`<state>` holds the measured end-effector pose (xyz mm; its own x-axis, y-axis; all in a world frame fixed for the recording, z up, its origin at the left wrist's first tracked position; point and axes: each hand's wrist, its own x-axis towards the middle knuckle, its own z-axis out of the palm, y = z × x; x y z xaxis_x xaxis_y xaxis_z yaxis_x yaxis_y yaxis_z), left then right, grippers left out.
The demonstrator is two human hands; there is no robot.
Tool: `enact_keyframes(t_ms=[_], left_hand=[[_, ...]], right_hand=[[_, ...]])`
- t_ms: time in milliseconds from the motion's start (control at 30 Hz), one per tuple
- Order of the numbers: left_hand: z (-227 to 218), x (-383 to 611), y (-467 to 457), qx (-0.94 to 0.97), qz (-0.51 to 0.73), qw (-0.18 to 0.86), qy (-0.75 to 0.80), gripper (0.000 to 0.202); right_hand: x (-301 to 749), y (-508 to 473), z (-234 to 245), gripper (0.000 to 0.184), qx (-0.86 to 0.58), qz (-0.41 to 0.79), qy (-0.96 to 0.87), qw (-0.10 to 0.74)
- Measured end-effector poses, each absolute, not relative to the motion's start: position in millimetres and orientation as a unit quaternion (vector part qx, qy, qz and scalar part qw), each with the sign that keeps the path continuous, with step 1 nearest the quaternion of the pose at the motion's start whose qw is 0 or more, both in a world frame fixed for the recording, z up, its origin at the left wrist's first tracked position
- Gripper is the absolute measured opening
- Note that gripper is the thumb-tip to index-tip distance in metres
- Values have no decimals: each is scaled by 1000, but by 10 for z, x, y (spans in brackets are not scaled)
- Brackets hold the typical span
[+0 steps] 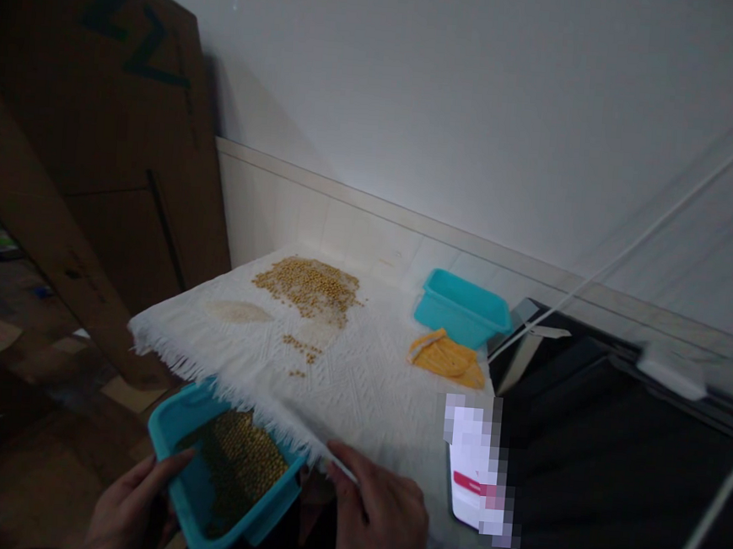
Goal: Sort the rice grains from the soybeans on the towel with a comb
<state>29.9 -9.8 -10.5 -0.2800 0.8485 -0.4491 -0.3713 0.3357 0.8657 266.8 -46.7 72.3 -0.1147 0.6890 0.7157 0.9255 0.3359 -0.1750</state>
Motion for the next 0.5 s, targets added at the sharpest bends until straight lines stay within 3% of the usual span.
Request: enact_keyframes(t_ms=[500], left_hand=[[-139, 234, -90, 206, 544, 571, 580, 35]], right_hand=[[2929, -144, 607, 29, -602, -124, -693, 376]])
